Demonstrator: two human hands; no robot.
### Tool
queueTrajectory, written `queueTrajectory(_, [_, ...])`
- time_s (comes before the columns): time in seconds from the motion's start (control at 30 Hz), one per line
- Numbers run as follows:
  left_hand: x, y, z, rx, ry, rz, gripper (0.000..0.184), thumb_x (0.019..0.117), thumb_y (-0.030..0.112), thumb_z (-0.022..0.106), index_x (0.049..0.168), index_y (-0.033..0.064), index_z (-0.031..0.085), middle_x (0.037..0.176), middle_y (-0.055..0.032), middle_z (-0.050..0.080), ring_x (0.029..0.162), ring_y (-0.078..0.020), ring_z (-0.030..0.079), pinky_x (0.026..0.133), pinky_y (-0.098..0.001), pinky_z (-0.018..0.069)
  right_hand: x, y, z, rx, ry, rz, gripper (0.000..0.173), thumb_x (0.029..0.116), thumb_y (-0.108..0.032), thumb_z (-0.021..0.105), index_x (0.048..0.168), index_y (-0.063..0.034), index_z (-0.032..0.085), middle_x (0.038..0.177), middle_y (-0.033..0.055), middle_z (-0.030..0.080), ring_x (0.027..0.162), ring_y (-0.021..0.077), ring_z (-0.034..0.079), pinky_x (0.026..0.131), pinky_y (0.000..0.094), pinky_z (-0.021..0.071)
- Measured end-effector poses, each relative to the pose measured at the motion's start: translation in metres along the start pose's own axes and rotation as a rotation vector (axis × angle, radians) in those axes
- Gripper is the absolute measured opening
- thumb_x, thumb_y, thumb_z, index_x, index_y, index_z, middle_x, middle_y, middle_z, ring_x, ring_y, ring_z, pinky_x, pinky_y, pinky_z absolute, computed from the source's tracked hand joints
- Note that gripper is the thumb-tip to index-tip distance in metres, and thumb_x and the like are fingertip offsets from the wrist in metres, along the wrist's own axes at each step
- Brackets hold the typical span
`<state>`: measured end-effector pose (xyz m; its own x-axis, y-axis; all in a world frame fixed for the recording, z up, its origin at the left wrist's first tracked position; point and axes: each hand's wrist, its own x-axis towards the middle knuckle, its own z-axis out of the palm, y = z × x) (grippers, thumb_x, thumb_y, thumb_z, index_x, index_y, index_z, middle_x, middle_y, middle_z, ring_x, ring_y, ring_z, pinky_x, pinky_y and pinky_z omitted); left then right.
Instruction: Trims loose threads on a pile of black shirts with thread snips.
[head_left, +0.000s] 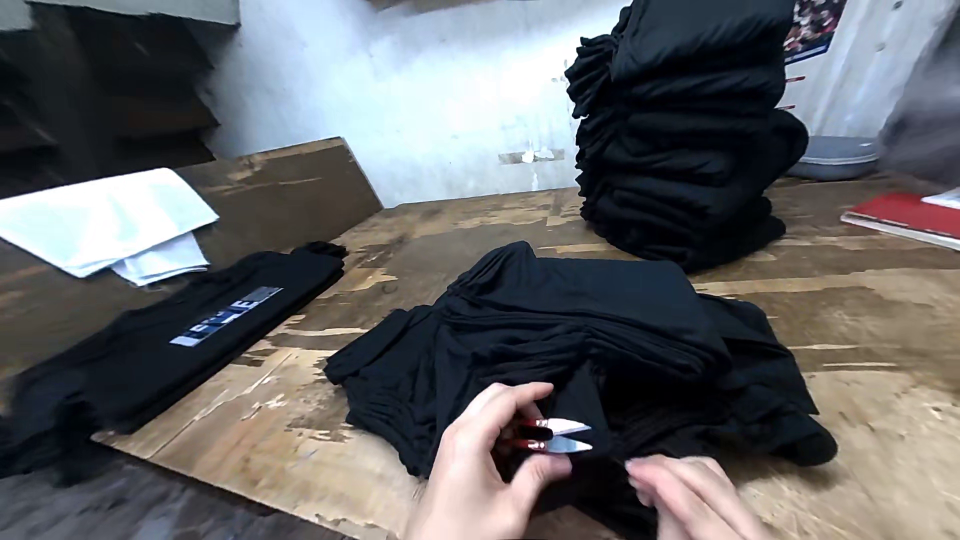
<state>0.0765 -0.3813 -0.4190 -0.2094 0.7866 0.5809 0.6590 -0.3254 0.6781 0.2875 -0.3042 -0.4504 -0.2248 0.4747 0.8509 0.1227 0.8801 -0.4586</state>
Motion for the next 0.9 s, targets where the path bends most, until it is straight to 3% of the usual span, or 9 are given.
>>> queueTrajectory(0.07, [-0.01,0.008,-0.001,0.095,0.032,0.103,0.044,0.0863,0.042,0.082,0.123,0.0186,0.075,0.111,0.0024,0.07,0.1,-0.0065,0.066,0.082,-0.0248,0.0578,-0.009,-0.003,-0.01,0.076,-0.032,0.063,0.015,0.0978,-0.001,0.062,0.095,-0.0052,0.076,0.093,0.0036,0.074,0.087,0.0087,0.069,0.083,0.0247,0.0572])
queueTrajectory(0.13, [-0.016,0.014,0.0,0.219,0.106,0.239,0.028,0.0894,0.037,0.08,0.114,0.0253,0.077,0.104,0.0048,0.07,0.097,-0.0087,0.062,0.085,-0.0308,0.0493,-0.014,-0.007,-0.014,0.183,-0.053,0.141,0.011,0.098,-0.003,0.064,0.095,-0.0035,0.075,0.096,0.0049,0.073,0.09,0.0078,0.069,0.082,0.0224,0.0587])
queueTrajectory(0.2, [-0.021,0.021,0.0,0.423,0.182,0.37,0.022,0.0937,0.032,0.076,0.115,0.0288,0.075,0.104,0.0062,0.07,0.097,-0.0108,0.06,0.088,-0.0337,0.0443,-0.016,-0.011,-0.013,0.276,-0.053,0.211,0.008,0.0982,-0.004,0.066,0.097,-0.0042,0.073,0.098,0.0031,0.072,0.088,0.0043,0.07,0.077,0.019,0.0608])
queueTrajectory(0.3, [-0.027,0.032,0.001,0.688,0.198,0.559,0.022,0.099,0.021,0.065,0.12,0.0228,0.071,0.105,0.0008,0.068,0.097,-0.0182,0.055,0.094,-0.0369,0.0362,-0.015,-0.011,-0.011,0.38,-0.041,0.279,0.006,0.0976,-0.005,0.068,0.098,-0.0052,0.074,0.098,0.0012,0.072,0.081,0.0026,0.069,0.071,0.018,0.0605])
queueTrajectory(0.37, [-0.025,0.035,0.005,0.783,0.17,0.633,0.023,0.1011,0.016,0.061,0.121,0.0174,0.072,0.105,-0.0026,0.069,0.095,-0.0206,0.055,0.091,-0.0368,0.0364,-0.014,-0.012,-0.01,0.416,-0.048,0.306,0.005,0.0973,-0.006,0.069,0.099,-0.0049,0.074,0.098,0.0015,0.072,0.08,0.0031,0.068,0.07,0.0184,0.0606])
queueTrajectory(0.5, [-0.018,0.026,0.004,0.8,0.165,0.655,0.02,0.1002,0.017,0.062,0.116,0.0175,0.073,0.102,-0.001,0.07,0.084,-0.0189,0.054,0.076,-0.0345,0.0394,-0.012,-0.012,-0.007,0.5,-0.043,0.383,0.007,0.0964,-0.003,0.068,0.1,-0.0049,0.074,0.099,-0.0003,0.071,0.078,0.0025,0.068,0.069,0.0191,0.0604])
queueTrajectory(0.67, [-0.021,0.029,0.002,0.818,0.132,0.707,0.024,0.1016,0.015,0.06,0.123,0.0165,0.071,0.105,-0.0024,0.069,0.092,-0.0202,0.054,0.089,-0.0369,0.0368,-0.01,-0.013,-0.008,0.594,-0.064,0.44,0.009,0.0953,0.001,0.068,0.101,-0.0045,0.074,0.1,-0.0003,0.071,0.078,0.0029,0.067,0.069,0.0199,0.0605])
queueTrajectory(0.77, [-0.015,0.027,0.004,0.83,0.14,0.728,0.021,0.1019,0.015,0.058,0.118,0.0164,0.072,0.102,-0.0018,0.069,0.085,-0.0195,0.053,0.079,-0.0355,0.0384,-0.011,-0.013,-0.004,0.62,-0.079,0.428,0.009,0.0956,0.0,0.068,0.101,-0.0047,0.074,0.1,0.0,0.072,0.079,0.0031,0.068,0.069,0.02,0.0609])
queueTrajectory(0.9, [-0.022,0.031,-0.005,0.852,0.1,0.728,0.022,0.1016,0.013,0.06,0.119,0.0156,0.072,0.099,-0.0024,0.069,0.089,-0.0204,0.053,0.089,-0.0371,0.0355,-0.011,-0.01,-0.006,0.698,-0.065,0.476,0.011,0.0966,0.0,0.067,0.102,-0.0064,0.074,0.099,-0.0014,0.072,0.078,0.0027,0.067,0.069,0.02,0.0601])
